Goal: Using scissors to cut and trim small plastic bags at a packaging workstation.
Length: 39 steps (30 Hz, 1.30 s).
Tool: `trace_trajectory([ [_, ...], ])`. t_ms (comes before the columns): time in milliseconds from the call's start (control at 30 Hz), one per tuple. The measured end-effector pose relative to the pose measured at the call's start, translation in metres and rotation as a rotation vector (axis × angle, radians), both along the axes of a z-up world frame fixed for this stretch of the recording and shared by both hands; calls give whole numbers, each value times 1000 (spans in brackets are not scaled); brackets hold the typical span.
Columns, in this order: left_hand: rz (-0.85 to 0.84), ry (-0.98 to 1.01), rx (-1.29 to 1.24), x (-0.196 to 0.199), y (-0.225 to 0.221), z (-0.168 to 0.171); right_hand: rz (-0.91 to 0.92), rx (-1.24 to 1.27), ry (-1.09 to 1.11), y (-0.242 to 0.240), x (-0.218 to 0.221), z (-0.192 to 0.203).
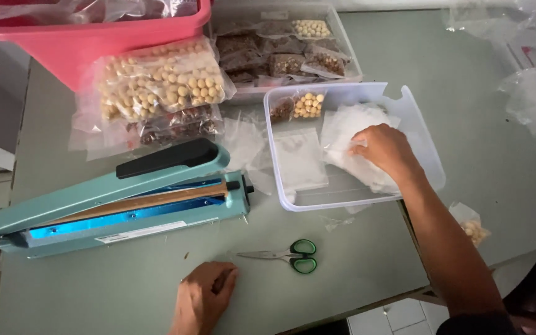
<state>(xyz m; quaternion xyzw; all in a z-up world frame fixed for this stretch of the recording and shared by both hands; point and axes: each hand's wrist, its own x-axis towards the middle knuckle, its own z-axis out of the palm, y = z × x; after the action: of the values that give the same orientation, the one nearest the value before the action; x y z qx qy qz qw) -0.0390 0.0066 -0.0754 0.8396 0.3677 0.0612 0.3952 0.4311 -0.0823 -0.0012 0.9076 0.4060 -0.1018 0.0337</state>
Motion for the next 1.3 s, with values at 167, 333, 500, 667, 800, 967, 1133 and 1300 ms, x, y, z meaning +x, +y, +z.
trace_trajectory([
  [167,22,-13,15,1,-1,1,103,340,-120,-19,-20,33],
  [333,125,35,-123,3,2,15,244,620,-272,-42,-67,56],
  [500,6,-685,-474,18,-8,55,443,902,-73,-62,-154,90],
  [667,-44,-749,-583,25,-22,89,675,901,106,-72,-230,65],
  [800,-1,-751,-589,13,-35,87,817,882,101,-70,-278,48],
  [967,278,-831,-542,-17,-47,57,636,847,149,-83,-294,28],
  [1133,438,-836,-449,-54,-61,82,495,680,100,-106,-290,-32],
  [1300,544,-968,-431,-67,-68,62,368,469,-9,-119,-306,-42],
])
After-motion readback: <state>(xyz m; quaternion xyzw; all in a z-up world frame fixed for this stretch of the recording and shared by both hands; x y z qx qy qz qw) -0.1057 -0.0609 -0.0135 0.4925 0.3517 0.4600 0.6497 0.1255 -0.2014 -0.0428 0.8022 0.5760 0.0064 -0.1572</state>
